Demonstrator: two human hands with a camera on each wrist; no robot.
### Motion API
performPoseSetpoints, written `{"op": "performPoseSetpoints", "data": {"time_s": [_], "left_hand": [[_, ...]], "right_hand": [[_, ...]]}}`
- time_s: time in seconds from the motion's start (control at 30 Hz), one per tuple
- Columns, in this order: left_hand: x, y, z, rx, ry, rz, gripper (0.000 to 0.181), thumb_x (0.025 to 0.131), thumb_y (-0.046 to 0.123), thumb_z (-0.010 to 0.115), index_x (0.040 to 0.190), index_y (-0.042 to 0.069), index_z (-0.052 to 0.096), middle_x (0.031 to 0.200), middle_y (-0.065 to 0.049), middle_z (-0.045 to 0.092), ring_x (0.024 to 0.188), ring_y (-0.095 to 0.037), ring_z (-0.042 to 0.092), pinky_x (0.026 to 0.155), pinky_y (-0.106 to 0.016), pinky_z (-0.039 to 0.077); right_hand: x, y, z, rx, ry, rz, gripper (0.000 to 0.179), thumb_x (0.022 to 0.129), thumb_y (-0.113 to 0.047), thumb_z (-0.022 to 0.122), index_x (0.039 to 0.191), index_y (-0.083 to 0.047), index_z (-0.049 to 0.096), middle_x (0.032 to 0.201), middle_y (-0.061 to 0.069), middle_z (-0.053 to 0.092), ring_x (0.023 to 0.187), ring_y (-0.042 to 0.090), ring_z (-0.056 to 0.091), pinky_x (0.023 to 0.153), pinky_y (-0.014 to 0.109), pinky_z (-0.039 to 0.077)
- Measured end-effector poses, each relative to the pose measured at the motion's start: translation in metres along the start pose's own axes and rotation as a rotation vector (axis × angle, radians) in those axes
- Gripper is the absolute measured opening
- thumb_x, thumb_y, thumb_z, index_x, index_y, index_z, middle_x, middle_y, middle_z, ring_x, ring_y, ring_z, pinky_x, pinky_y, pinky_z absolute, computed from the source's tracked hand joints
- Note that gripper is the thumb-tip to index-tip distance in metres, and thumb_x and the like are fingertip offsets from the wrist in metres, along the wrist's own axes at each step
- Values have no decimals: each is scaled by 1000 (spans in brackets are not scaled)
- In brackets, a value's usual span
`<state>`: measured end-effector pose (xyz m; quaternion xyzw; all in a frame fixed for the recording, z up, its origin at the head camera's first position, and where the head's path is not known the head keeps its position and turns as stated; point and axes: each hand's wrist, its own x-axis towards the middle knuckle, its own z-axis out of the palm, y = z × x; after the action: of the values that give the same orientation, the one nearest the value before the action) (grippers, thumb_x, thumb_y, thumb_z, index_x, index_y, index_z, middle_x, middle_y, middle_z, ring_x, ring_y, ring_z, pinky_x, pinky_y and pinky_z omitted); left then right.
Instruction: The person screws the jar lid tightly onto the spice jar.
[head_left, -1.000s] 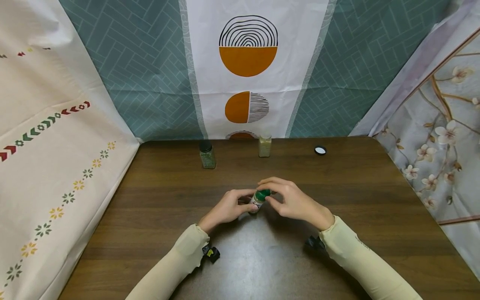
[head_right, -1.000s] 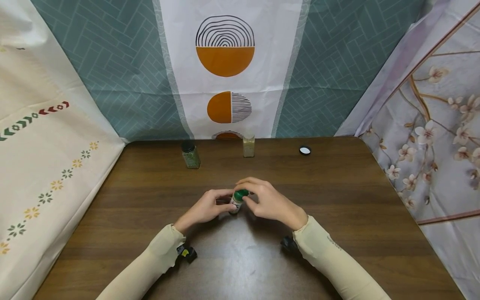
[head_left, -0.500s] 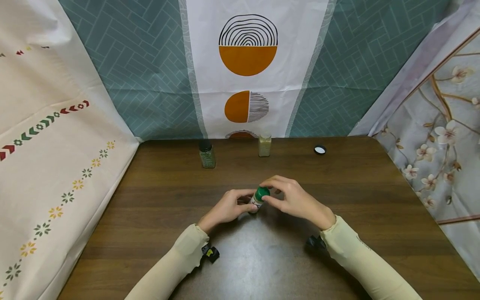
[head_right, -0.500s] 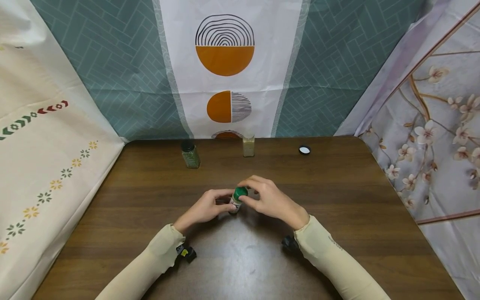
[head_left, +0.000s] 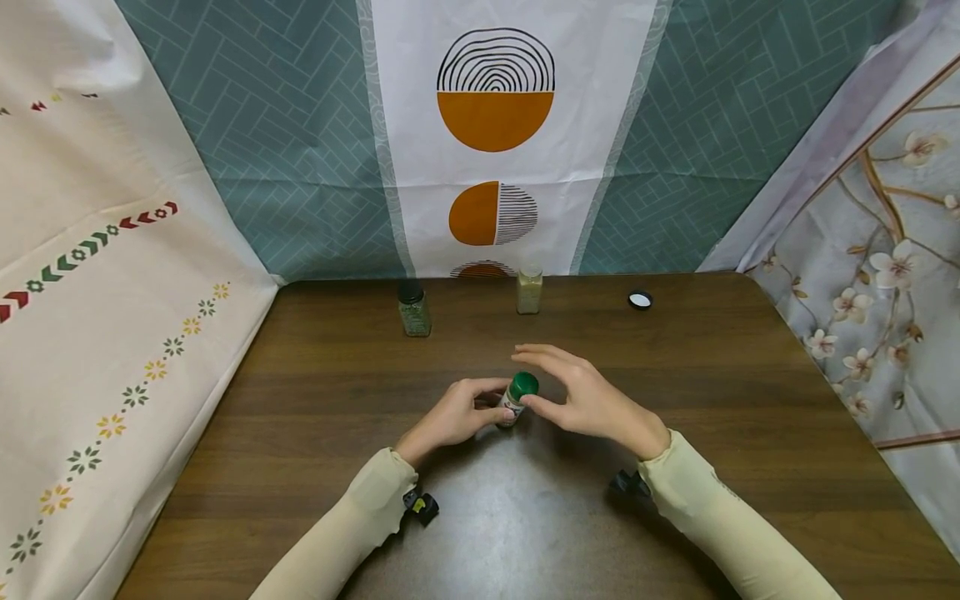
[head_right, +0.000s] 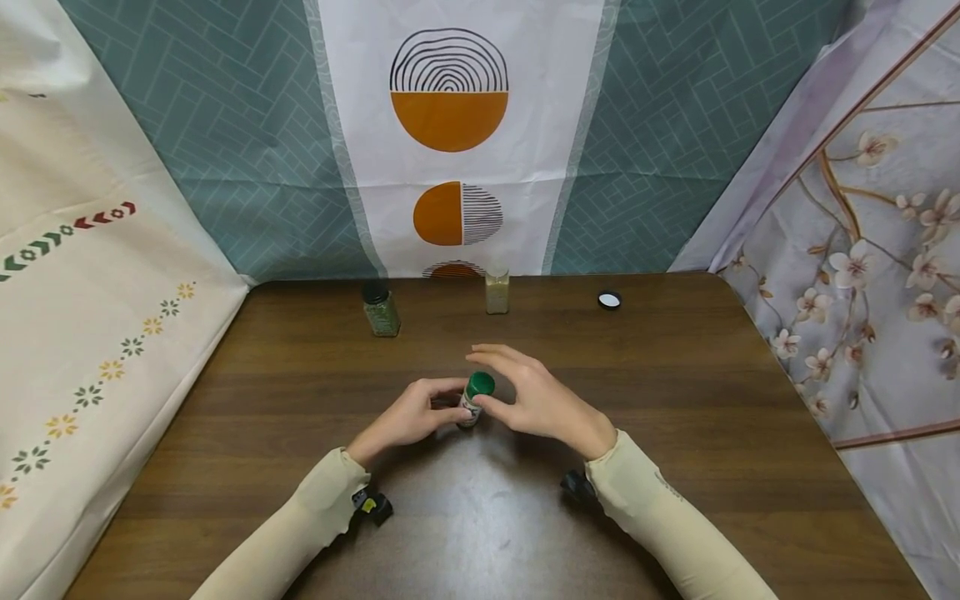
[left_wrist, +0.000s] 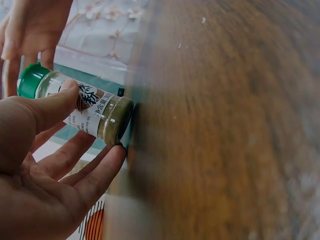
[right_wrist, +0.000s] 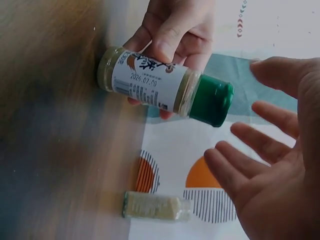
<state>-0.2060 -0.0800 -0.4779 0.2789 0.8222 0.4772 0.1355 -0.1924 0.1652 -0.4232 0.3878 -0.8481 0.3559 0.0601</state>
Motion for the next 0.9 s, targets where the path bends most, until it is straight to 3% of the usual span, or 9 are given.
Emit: {"op": "performPoseSetpoints", "data": {"time_s": [0.13, 0.23, 0.37, 0.67, 0.9], "left_hand": [[0, 0, -1, -6, -2, -2, 47, 97, 19, 74, 143, 10, 62, 134, -11, 69, 120, -31, 68, 98, -42, 59], [-1, -1, 0, -18, -1, -11, 48, 97, 19, 74, 143, 11, 62, 134, -11, 69, 120, -32, 68, 97, -42, 59], [-1, -1, -1, -22, -1, -17, 47, 97, 18, 74, 143, 11, 63, 134, -11, 69, 119, -31, 69, 95, -41, 60], [0, 2, -1, -3, -2, -32, 47, 97, 20, 74, 142, 11, 63, 129, -12, 71, 117, -31, 69, 95, -40, 60], [1, 2, -1, -11, -8, -30, 47, 98, 19, 73, 143, 10, 62, 131, -12, 70, 118, -30, 69, 93, -38, 61]], "right_hand": [[2, -2, 2, 25, -47, -43, 46, 93, -4, 75, 138, -8, 64, 150, 9, 56, 137, 28, 56, 105, 48, 54], [3, 0, 4, 38, -62, -61, 41, 91, 8, 70, 129, -7, 70, 146, 10, 60, 133, 28, 60, 89, 39, 60], [3, 1, 4, 45, -66, -53, 40, 90, 13, 67, 125, -6, 73, 140, 11, 63, 122, 25, 66, 69, 35, 54], [2, 4, 5, 5, -12, -63, 27, 93, 1, 72, 120, -6, 74, 131, 11, 68, 118, 25, 68, 85, 42, 62], [1, 6, 5, 8, 6, -37, 24, 96, -9, 74, 120, -5, 74, 127, 11, 69, 110, 21, 70, 79, 38, 63]]}}
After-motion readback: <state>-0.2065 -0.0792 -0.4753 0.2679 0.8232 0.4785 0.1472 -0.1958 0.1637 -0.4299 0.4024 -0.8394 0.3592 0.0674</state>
